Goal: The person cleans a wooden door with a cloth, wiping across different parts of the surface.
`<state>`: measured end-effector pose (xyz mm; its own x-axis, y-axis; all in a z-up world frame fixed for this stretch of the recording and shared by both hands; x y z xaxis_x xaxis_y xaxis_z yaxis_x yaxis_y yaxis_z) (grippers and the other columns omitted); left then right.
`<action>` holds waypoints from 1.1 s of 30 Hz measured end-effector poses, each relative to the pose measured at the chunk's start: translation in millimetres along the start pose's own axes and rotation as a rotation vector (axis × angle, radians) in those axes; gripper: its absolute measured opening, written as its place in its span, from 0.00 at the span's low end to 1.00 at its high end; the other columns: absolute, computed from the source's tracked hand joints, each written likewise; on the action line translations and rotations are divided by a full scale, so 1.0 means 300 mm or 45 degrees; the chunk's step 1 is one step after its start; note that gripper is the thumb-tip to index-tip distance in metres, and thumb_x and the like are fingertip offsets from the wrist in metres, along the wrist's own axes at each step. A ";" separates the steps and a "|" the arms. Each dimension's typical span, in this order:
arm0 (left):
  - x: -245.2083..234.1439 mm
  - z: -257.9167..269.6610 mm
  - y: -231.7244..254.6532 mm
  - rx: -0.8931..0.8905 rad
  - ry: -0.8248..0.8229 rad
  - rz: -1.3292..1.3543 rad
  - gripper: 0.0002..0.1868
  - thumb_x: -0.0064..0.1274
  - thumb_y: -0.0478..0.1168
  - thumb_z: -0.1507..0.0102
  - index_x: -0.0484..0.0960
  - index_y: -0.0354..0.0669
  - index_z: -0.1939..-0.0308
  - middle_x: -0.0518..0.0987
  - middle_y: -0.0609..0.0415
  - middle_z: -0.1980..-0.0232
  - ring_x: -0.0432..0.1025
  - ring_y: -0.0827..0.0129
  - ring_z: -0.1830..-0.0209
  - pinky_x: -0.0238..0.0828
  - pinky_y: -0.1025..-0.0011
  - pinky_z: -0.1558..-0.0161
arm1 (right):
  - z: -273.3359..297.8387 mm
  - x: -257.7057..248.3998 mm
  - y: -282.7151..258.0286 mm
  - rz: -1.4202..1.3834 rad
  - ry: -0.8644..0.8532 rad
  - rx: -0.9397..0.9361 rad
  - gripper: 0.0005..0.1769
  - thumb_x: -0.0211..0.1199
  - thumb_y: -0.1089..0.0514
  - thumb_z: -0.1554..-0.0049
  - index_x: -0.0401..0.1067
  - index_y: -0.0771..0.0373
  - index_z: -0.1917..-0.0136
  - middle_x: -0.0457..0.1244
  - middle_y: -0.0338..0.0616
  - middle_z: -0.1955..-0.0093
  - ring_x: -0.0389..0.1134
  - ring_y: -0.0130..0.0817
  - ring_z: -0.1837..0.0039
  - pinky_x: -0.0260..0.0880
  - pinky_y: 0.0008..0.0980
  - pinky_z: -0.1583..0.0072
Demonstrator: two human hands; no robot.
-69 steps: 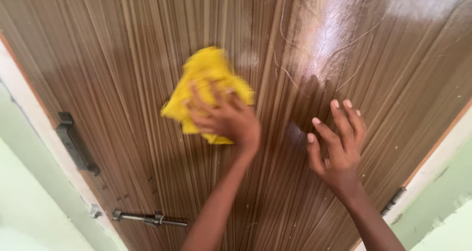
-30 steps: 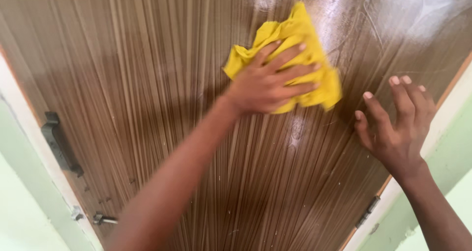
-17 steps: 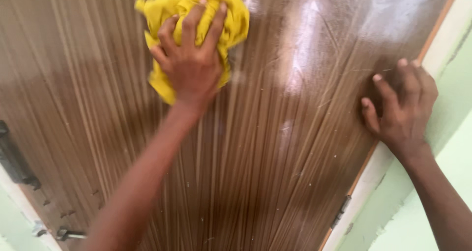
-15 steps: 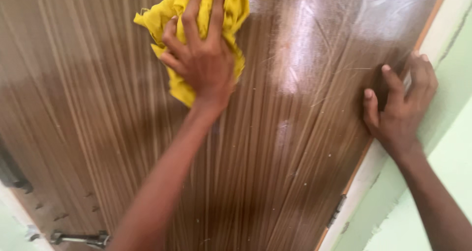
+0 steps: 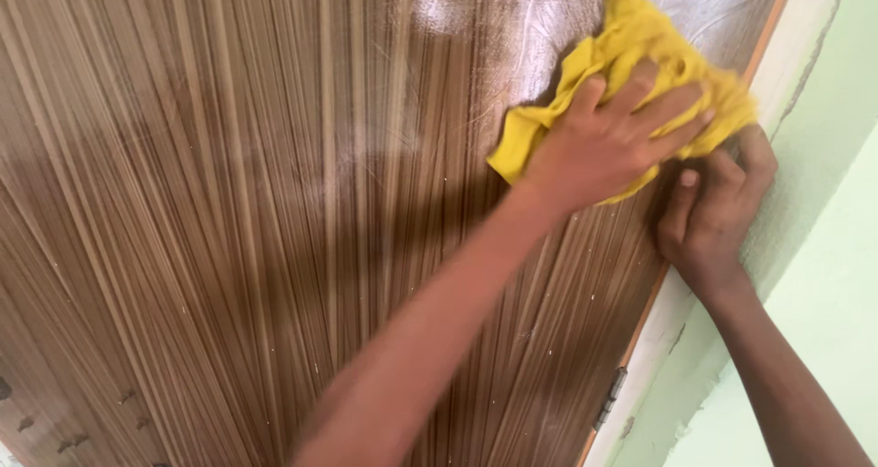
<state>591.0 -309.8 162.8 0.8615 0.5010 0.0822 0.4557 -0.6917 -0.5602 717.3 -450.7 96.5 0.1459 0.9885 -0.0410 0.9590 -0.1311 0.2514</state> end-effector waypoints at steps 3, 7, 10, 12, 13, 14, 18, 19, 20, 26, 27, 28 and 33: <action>-0.094 0.060 -0.177 0.423 -0.088 0.190 0.22 0.57 0.49 0.31 0.76 0.68 0.32 0.69 0.64 0.26 0.61 0.57 0.26 0.60 0.49 0.34 | -0.008 0.000 -0.002 -0.023 0.010 -0.073 0.07 0.52 0.68 0.25 0.59 0.70 0.35 0.50 0.67 0.19 0.53 0.61 0.18 0.54 0.53 0.20; -0.254 0.113 -0.458 0.619 -0.231 0.338 0.27 0.58 0.52 0.38 0.79 0.70 0.33 0.72 0.61 0.28 0.61 0.52 0.27 0.54 0.43 0.28 | -0.020 -0.009 -0.017 -0.054 -0.015 -0.011 0.12 0.51 0.66 0.22 0.57 0.73 0.28 0.48 0.68 0.19 0.51 0.61 0.17 0.52 0.54 0.18; -0.378 0.184 -0.581 0.380 -0.096 0.068 0.22 0.55 0.46 0.31 0.80 0.69 0.32 0.72 0.64 0.27 0.61 0.54 0.27 0.57 0.48 0.29 | -0.029 -0.010 -0.033 0.062 -0.032 -0.015 0.15 0.52 0.66 0.25 0.60 0.71 0.27 0.51 0.65 0.18 0.52 0.60 0.18 0.52 0.54 0.20; -0.400 0.189 -0.565 0.195 -0.005 -0.128 0.20 0.53 0.40 0.26 0.79 0.69 0.31 0.70 0.65 0.27 0.60 0.57 0.28 0.58 0.53 0.30 | -0.036 -0.012 -0.040 0.026 0.003 -0.015 0.16 0.50 0.65 0.25 0.59 0.71 0.26 0.49 0.66 0.19 0.50 0.61 0.18 0.50 0.54 0.19; -0.411 0.194 -0.543 0.031 0.033 -0.211 0.20 0.54 0.40 0.27 0.81 0.69 0.32 0.71 0.66 0.28 0.61 0.56 0.28 0.58 0.53 0.34 | -0.041 -0.011 -0.041 0.040 0.008 -0.020 0.16 0.50 0.65 0.25 0.59 0.71 0.26 0.49 0.66 0.19 0.50 0.61 0.18 0.50 0.54 0.19; -0.413 0.192 -0.520 -0.135 0.072 -0.291 0.20 0.55 0.41 0.29 0.82 0.68 0.33 0.71 0.67 0.29 0.62 0.56 0.29 0.59 0.54 0.38 | -0.043 -0.009 -0.043 0.030 0.030 0.008 0.16 0.50 0.65 0.25 0.59 0.71 0.26 0.49 0.66 0.18 0.50 0.60 0.18 0.50 0.54 0.19; -0.282 0.098 -0.361 -0.508 0.101 -0.450 0.24 0.57 0.37 0.30 0.81 0.70 0.33 0.70 0.68 0.27 0.62 0.57 0.30 0.58 0.54 0.42 | -0.035 -0.010 -0.043 0.021 0.045 0.048 0.16 0.49 0.64 0.26 0.59 0.71 0.28 0.49 0.66 0.18 0.51 0.62 0.17 0.51 0.54 0.20; -0.225 0.052 -0.333 -0.683 0.081 -0.429 0.29 0.58 0.35 0.33 0.78 0.72 0.30 0.68 0.66 0.26 0.62 0.55 0.28 0.60 0.55 0.41 | -0.038 -0.011 -0.041 0.034 0.052 0.050 0.16 0.49 0.64 0.26 0.59 0.71 0.28 0.49 0.66 0.18 0.51 0.62 0.17 0.51 0.54 0.20; -0.166 0.009 -0.301 -0.857 0.061 -0.405 0.35 0.58 0.32 0.35 0.75 0.74 0.28 0.67 0.63 0.25 0.62 0.54 0.27 0.62 0.56 0.40 | -0.038 -0.011 -0.042 -0.009 0.070 0.089 0.16 0.49 0.64 0.26 0.59 0.72 0.28 0.50 0.66 0.18 0.51 0.62 0.17 0.51 0.54 0.19; 0.131 -0.209 0.018 -0.740 0.164 -0.335 0.36 0.60 0.39 0.30 0.63 0.69 0.21 0.61 0.59 0.19 0.58 0.44 0.23 0.62 0.52 0.49 | -0.036 -0.008 -0.023 -0.139 0.157 0.167 0.18 0.47 0.60 0.26 0.59 0.74 0.29 0.51 0.68 0.19 0.54 0.61 0.18 0.53 0.53 0.19; 0.143 -0.216 0.089 -0.671 0.116 -0.265 0.35 0.59 0.39 0.32 0.66 0.70 0.23 0.63 0.60 0.20 0.58 0.45 0.23 0.62 0.53 0.48 | -0.036 -0.011 -0.022 -0.169 0.185 0.193 0.18 0.46 0.59 0.26 0.59 0.74 0.29 0.52 0.67 0.19 0.55 0.59 0.18 0.54 0.52 0.18; 0.150 -0.228 0.135 -0.672 0.125 -0.260 0.35 0.59 0.39 0.32 0.66 0.70 0.23 0.63 0.60 0.20 0.58 0.45 0.23 0.62 0.53 0.48 | -0.038 -0.014 -0.019 -0.161 0.188 0.187 0.18 0.46 0.59 0.26 0.59 0.74 0.29 0.52 0.67 0.19 0.55 0.59 0.18 0.54 0.52 0.18; 0.078 -0.123 0.208 -0.156 0.003 0.051 0.26 0.54 0.50 0.31 0.77 0.57 0.28 0.67 0.58 0.24 0.60 0.51 0.26 0.61 0.50 0.42 | 0.006 0.006 0.006 -0.129 0.263 0.233 0.20 0.47 0.57 0.26 0.59 0.76 0.29 0.53 0.66 0.23 0.56 0.58 0.21 0.53 0.50 0.20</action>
<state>647.8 -360.4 160.3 0.8802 0.4702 0.0638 0.4444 -0.7698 -0.4581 719.7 -449.2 95.1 0.0128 0.9893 0.1456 0.9968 -0.0241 0.0763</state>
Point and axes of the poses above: each hand's wrist, its own z-axis away from the middle knuckle, its own x-axis out of the palm, y = z × x, the point moved 1 cm from there along -z, towards the middle knuckle
